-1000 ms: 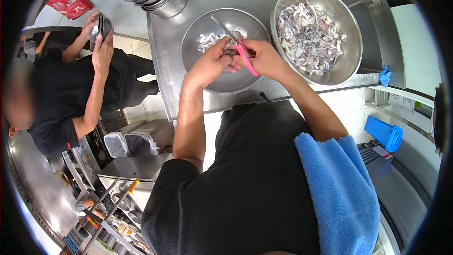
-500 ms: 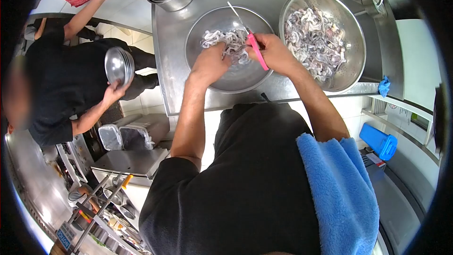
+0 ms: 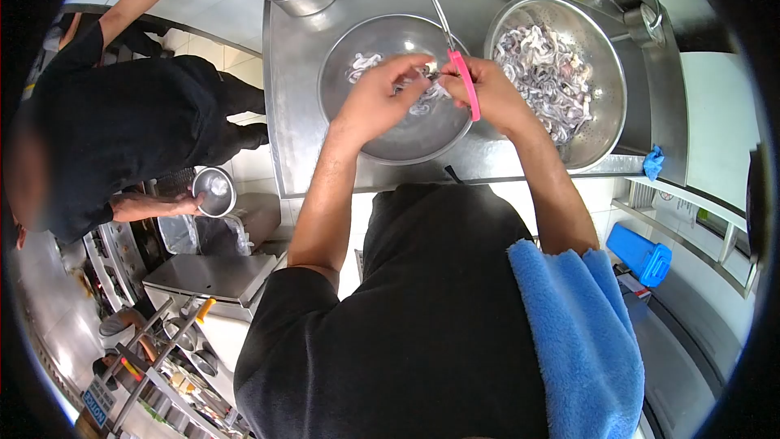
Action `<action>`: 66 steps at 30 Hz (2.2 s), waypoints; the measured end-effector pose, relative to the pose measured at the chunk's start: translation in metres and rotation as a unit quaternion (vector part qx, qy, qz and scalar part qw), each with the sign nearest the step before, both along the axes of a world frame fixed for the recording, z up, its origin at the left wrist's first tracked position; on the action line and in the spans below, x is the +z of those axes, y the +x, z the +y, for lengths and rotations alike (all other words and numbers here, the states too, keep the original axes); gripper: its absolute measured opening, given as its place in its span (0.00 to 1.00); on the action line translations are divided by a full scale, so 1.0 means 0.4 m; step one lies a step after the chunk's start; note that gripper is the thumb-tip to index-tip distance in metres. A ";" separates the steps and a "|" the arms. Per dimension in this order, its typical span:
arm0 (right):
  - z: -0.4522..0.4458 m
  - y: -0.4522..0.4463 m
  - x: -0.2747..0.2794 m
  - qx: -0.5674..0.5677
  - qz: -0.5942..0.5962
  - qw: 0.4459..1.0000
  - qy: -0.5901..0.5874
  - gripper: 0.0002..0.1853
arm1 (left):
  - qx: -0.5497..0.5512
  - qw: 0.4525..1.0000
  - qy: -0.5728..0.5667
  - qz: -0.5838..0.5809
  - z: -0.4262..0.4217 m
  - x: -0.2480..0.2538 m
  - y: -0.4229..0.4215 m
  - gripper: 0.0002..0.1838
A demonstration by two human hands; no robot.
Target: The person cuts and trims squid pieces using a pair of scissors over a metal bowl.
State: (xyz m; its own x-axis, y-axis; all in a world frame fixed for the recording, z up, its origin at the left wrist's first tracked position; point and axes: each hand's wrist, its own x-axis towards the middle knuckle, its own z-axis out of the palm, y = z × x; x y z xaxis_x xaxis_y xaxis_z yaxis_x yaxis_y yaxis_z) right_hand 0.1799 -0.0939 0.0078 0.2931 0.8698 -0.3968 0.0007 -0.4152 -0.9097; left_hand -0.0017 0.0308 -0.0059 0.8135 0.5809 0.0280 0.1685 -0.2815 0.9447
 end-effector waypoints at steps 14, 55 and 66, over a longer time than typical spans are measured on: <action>-0.029 -0.043 0.013 -0.052 -0.002 0.998 -0.018 0.27 | 0.173 0.984 -0.044 0.015 -0.003 -0.040 0.028 0.12; -0.050 -0.098 0.043 0.091 -0.189 0.973 -0.098 0.40 | 0.129 0.990 -0.052 0.035 -0.019 0.005 0.000 0.09; -0.043 -0.084 0.058 0.150 -0.299 0.930 -0.151 0.42 | 0.104 0.985 0.130 0.049 -0.028 -0.005 -0.001 0.11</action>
State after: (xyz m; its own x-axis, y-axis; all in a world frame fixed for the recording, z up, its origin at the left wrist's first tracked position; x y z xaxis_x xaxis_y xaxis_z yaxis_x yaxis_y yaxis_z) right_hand 0.1464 -0.1112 0.0311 0.3024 0.8231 -0.4807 0.6258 -0.5518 -0.5512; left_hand -0.0023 0.0195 -0.0080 0.6839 0.7188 0.1249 0.3344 -0.4610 0.8220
